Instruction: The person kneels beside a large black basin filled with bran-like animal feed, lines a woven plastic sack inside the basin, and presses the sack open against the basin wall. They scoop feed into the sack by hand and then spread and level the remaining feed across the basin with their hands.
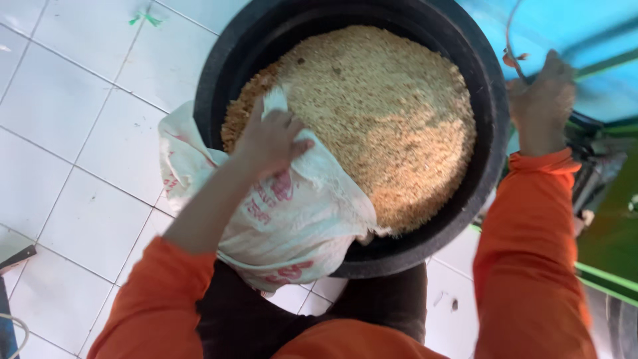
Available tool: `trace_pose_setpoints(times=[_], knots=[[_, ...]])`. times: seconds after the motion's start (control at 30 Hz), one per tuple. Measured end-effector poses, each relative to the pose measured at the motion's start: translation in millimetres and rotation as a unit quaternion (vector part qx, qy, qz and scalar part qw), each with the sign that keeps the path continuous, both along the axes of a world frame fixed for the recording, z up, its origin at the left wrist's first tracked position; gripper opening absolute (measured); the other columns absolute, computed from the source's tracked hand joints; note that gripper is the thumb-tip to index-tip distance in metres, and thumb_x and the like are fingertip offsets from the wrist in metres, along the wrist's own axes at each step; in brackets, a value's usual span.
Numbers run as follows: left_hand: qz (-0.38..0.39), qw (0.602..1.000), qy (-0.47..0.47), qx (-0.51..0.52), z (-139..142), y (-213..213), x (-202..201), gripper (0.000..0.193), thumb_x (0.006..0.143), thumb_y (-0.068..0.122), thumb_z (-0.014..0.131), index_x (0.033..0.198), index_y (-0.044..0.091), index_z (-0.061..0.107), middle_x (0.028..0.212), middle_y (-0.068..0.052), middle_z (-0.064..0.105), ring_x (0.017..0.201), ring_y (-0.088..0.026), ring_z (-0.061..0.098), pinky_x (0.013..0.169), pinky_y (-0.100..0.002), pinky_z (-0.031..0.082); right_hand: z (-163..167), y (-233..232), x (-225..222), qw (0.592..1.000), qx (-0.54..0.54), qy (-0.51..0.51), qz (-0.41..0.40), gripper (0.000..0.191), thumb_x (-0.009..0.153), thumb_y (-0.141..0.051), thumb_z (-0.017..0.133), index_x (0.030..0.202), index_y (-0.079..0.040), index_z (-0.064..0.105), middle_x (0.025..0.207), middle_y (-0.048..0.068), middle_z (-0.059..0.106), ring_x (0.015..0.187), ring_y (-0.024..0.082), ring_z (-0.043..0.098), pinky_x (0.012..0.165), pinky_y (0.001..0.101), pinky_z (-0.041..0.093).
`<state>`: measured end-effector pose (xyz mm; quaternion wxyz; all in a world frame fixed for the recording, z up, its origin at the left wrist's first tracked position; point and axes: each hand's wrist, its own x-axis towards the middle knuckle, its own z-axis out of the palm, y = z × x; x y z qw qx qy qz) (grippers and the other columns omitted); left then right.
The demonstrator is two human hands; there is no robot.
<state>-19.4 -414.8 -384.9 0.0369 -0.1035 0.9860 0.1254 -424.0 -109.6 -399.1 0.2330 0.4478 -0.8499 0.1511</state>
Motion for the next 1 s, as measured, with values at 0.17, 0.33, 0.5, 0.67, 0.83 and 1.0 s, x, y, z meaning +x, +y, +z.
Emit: trace_pose_setpoints(times=[0.17,0.33,0.5,0.67,0.83,1.0], knots=[[0.102,0.994,0.041,0.029,-0.9,31.2,46.6,0.036,0.101,0.046,0.058,0.109,0.012,0.068,0.109,-0.014,0.063,0.113,-0.034,0.056,0.108,-0.059,0.035,-3.9,-112.6,5.3,0.906,-0.017,-0.404,0.126,0.017,0.102,-0.021,0.073,0.114,-0.009,0.074,0.086,0.007,0.066,0.074,0.018,0.061,0.061,0.0314,0.046],[0.131,0.985,0.078,0.076,1.2,35.2,54.7,0.038,0.094,0.044,0.064,0.112,0.010,0.066,0.113,-0.015,0.060,0.116,-0.035,0.056,0.103,-0.059,0.038,-54.9,-260.4,66.6,0.877,0.250,-0.315,0.263,0.033,0.094,-0.037,0.071,0.111,-0.010,0.079,0.092,0.016,0.075,0.079,0.033,0.071,0.073,0.0457,0.056],[0.117,0.985,0.112,0.054,0.4,32.4,64.4,0.045,0.094,0.044,0.064,0.122,0.008,0.063,0.128,-0.017,0.059,0.134,-0.037,0.050,0.110,-0.061,0.035,-84.5,-303.9,86.5,0.870,0.351,-0.230,0.259,0.027,0.094,-0.032,0.070,0.105,-0.010,0.082,0.095,0.016,0.076,0.086,0.037,0.071,0.080,0.0503,0.056],[0.111,0.985,0.101,0.083,-0.6,29.4,72.4,0.049,0.097,0.045,0.062,0.130,0.008,0.062,0.135,-0.016,0.059,0.141,-0.036,0.046,0.115,-0.061,0.034,-84.8,-325.0,71.2,0.900,0.288,-0.245,0.218,0.022,0.093,-0.025,0.071,0.100,-0.005,0.078,0.091,0.018,0.075,0.085,0.036,0.073,0.080,0.0462,0.058],[0.113,0.984,0.110,0.084,1.7,27.4,72.2,0.048,0.097,0.044,0.062,0.129,0.009,0.063,0.134,-0.016,0.060,0.141,-0.036,0.047,0.115,-0.060,0.033,-95.9,-365.4,95.8,0.874,0.278,-0.319,0.239,0.023,0.093,-0.025,0.069,0.106,-0.008,0.076,0.096,0.017,0.076,0.089,0.035,0.073,0.082,0.0455,0.059],[0.122,0.982,0.105,0.100,3.9,25.5,73.1,0.047,0.096,0.043,0.063,0.128,0.010,0.063,0.135,-0.016,0.059,0.140,-0.036,0.047,0.115,-0.061,0.033,-113.9,-402.5,131.5,0.858,0.373,-0.173,0.306,0.029,0.093,-0.031,0.067,0.117,-0.018,0.078,0.106,0.015,0.075,0.094,0.040,0.070,0.084,0.0532,0.056]])
